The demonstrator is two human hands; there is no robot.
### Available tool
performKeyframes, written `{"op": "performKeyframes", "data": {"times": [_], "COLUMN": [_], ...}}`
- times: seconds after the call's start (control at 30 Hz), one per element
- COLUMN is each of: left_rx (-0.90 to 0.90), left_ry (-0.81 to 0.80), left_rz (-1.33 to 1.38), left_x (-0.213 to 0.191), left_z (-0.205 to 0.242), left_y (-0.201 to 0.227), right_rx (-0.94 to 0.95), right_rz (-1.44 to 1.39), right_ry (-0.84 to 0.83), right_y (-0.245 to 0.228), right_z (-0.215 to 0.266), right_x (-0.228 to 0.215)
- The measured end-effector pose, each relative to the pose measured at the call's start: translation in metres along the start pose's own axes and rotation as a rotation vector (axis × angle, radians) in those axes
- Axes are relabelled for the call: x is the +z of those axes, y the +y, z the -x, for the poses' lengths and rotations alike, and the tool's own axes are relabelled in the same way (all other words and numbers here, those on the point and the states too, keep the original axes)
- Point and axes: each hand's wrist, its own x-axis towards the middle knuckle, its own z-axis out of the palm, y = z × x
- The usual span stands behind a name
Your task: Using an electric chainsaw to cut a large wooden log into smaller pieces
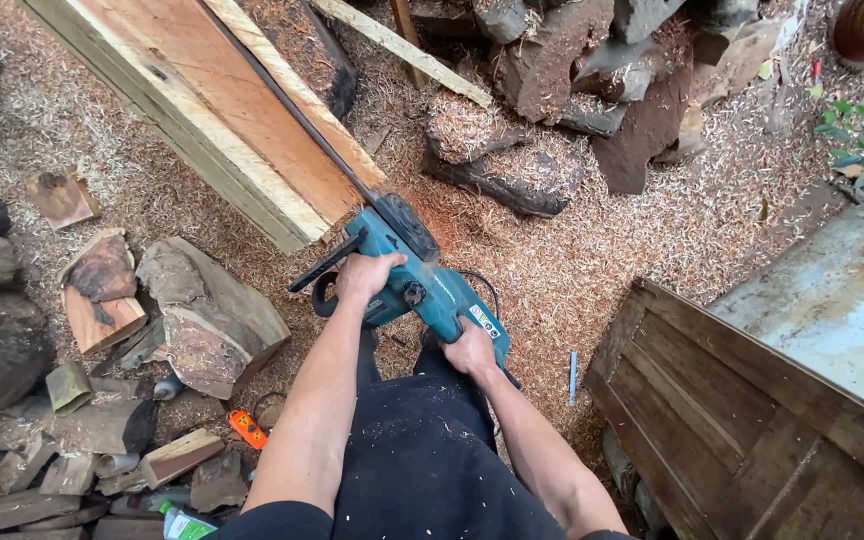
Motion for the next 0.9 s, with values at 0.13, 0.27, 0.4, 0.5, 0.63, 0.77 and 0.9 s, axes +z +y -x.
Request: {"op": "performKeyframes", "data": {"times": [0.13,0.27,0.4,0.5,0.63,0.77,0.9], "left_rx": [0.000,-0.010,-0.006,0.013,-0.001,0.032,0.103], "left_ry": [0.019,0.025,0.029,0.031,-0.006,-0.070,-0.112], "left_rz": [-0.009,0.003,-0.044,-0.010,-0.111,-0.159,-0.097], "left_x": [0.002,0.002,0.005,0.013,0.037,0.052,0.055], "left_z": [-0.005,0.004,-0.006,0.006,0.004,0.048,0.082], "left_y": [-0.001,0.002,-0.001,0.004,-0.006,-0.012,-0.032], "right_rx": [-0.008,-0.025,-0.039,-0.035,0.009,-0.024,-0.079], "right_rz": [-0.002,-0.013,-0.019,-0.003,0.000,-0.061,-0.014], "right_ry": [0.015,0.017,0.019,0.007,0.006,0.072,0.129], "right_y": [0.002,0.009,0.013,0.019,0.037,0.077,0.091], "right_z": [-0.001,-0.009,-0.015,-0.015,0.016,0.024,0.053], "right_x": [0.001,0.005,0.005,0.008,0.006,0.008,-0.004]}}
